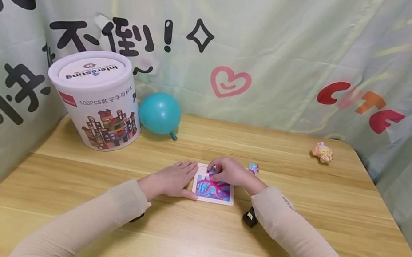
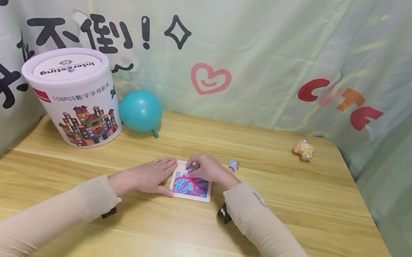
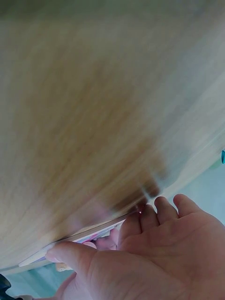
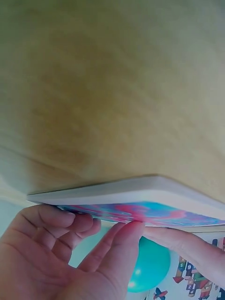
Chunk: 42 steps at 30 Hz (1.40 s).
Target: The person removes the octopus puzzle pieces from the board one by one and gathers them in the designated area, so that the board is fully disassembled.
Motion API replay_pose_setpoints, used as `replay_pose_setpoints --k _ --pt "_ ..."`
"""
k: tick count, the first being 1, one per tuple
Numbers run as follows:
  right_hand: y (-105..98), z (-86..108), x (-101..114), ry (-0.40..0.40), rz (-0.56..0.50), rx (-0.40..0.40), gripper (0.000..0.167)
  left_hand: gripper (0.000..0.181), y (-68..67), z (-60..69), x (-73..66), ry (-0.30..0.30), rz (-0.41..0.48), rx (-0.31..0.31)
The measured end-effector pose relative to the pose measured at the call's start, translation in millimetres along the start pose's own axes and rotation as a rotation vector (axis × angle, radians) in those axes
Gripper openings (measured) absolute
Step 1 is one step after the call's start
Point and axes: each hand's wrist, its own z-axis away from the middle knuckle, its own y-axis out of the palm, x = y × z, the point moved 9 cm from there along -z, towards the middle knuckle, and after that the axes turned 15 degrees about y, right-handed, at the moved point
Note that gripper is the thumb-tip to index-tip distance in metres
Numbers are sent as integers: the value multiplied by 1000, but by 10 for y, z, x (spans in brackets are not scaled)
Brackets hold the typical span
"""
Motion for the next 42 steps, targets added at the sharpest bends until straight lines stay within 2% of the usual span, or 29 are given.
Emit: replay_pose_setpoints --k 14,22,29,42 --pt "-28 0 -34 51 -9 -37 16 92 -24 8 -21 16 1 -14" --pt "-47 -20 -67 84 7 -73 27 92 -9 -3 -5 13 6 -11" --pt "-56 -11 -69 62 -19 -92 25 92 -2 -4 1 12 -6 -1" --pt "-141 96 -161 61 -127 -68 10 92 -16 12 -12 11 -5 -7"
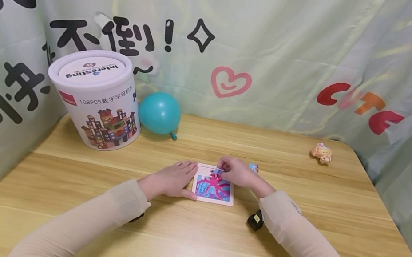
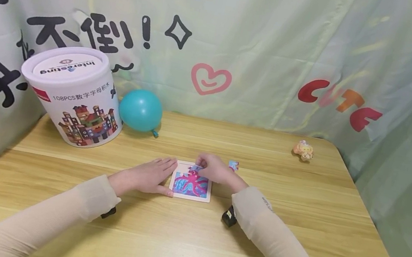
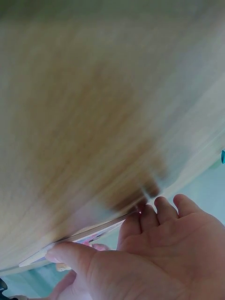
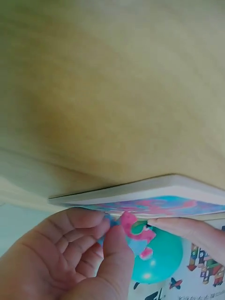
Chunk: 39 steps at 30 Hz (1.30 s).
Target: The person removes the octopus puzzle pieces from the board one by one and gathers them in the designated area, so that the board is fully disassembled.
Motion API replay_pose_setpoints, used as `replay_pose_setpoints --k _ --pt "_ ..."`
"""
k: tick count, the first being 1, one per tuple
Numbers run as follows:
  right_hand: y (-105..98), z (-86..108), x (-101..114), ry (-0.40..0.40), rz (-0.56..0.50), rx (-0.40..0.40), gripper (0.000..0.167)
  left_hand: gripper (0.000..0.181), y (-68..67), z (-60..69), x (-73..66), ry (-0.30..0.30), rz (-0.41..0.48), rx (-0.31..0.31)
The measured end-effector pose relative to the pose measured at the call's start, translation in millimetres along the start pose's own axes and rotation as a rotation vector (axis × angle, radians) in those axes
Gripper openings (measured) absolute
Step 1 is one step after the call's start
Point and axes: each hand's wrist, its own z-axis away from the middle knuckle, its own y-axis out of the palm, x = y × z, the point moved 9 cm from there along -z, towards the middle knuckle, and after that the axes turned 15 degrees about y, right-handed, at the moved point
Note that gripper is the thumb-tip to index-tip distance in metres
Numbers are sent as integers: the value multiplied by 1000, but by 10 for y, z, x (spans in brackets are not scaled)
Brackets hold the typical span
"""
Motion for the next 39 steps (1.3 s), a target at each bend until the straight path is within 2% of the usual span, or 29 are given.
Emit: replay_pose_setpoints --k 5,8,13,17,23,28,39 --pt "-105 49 -75 13 -118 17 3 92 -3 3 -8 3 -10 3" --pt "-214 121 -101 13 -198 18 5 92 -1 1 -9 8 -16 0" --pt "-408 204 -276 38 -268 4 13 92 7 0 -5 10 -26 -1" --pt "-573 248 -488 54 -308 -34 13 92 16 -4 5 9 -29 3" --pt "-837 350 -797 104 -315 -113 14 92 7 -4 -1 8 -30 1" --pt "-999 419 -1058 159 -309 -145 20 91 19 -14 10 8 -29 1" --pt "-1099 435 -1550 300 -300 -133 25 91 15 -24 2 18 -43 -8"
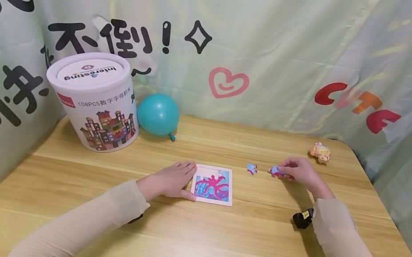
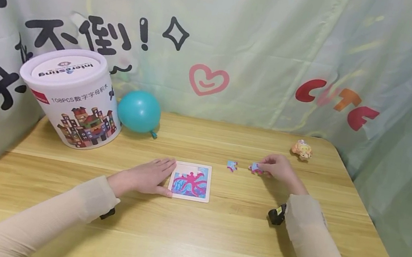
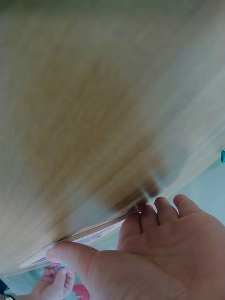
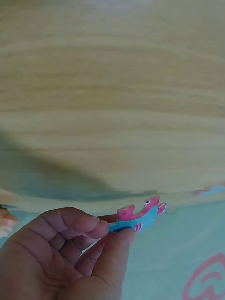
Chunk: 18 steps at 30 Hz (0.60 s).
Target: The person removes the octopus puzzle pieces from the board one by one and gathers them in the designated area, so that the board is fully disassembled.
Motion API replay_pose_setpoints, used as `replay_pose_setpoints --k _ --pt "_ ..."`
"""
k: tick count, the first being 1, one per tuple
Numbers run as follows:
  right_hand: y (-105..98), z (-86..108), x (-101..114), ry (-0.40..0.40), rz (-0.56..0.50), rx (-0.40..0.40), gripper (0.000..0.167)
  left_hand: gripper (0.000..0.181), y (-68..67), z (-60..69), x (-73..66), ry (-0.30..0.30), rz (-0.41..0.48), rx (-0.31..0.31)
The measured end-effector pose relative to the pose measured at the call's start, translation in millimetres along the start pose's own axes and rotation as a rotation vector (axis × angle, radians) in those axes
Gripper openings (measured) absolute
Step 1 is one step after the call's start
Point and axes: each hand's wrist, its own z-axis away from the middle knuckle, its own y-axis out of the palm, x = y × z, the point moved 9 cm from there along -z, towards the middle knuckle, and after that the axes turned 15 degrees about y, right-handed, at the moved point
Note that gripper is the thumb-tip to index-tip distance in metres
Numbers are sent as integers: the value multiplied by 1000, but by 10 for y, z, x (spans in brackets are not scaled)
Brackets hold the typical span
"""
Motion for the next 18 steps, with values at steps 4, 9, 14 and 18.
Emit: replay_pose_setpoints --k 4,9,14,18 --pt "-18 -57 -72 39 26 -8 24 92 0 7 0 -7 5 5" --pt "-34 -98 -109 66 65 -12 23 92 8 11 4 -15 15 14" --pt "-57 -121 -136 100 104 -18 24 92 0 13 2 -13 28 7" --pt "-63 -120 -125 98 137 -22 23 93 -2 17 3 -13 30 8"
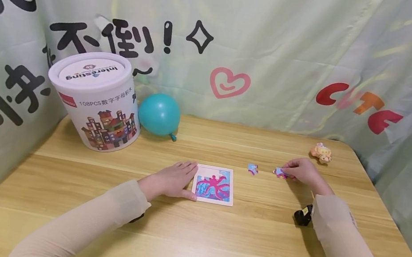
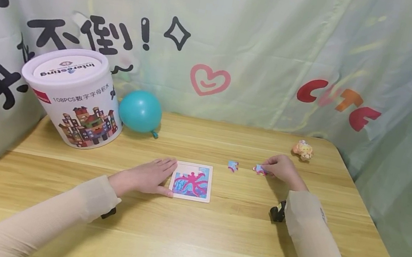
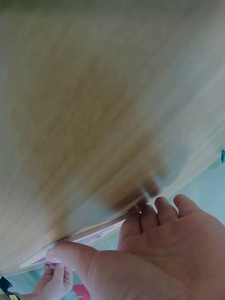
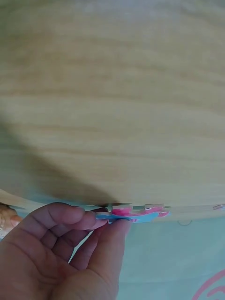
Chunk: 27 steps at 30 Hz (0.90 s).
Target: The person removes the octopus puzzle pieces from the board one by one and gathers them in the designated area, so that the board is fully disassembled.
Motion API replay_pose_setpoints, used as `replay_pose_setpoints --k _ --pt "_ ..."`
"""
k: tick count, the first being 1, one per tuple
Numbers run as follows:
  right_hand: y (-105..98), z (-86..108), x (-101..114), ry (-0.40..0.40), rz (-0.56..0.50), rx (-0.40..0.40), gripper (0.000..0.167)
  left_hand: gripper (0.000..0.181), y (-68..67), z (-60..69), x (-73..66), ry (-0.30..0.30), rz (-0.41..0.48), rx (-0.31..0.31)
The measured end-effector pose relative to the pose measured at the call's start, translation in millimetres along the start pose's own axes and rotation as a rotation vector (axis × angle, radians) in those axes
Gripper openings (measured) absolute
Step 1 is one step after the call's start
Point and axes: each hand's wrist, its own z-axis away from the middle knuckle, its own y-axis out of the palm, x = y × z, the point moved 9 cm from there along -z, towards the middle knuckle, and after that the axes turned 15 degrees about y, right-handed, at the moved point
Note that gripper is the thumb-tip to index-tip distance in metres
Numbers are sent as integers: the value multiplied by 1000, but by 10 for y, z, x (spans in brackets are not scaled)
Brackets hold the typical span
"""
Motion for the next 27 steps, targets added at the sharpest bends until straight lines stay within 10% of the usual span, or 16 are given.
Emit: replay_pose_setpoints --k 27 --pt "-44 114 262 -85 17 -42 31 92 -17 -1 -20 -5 -8 10"
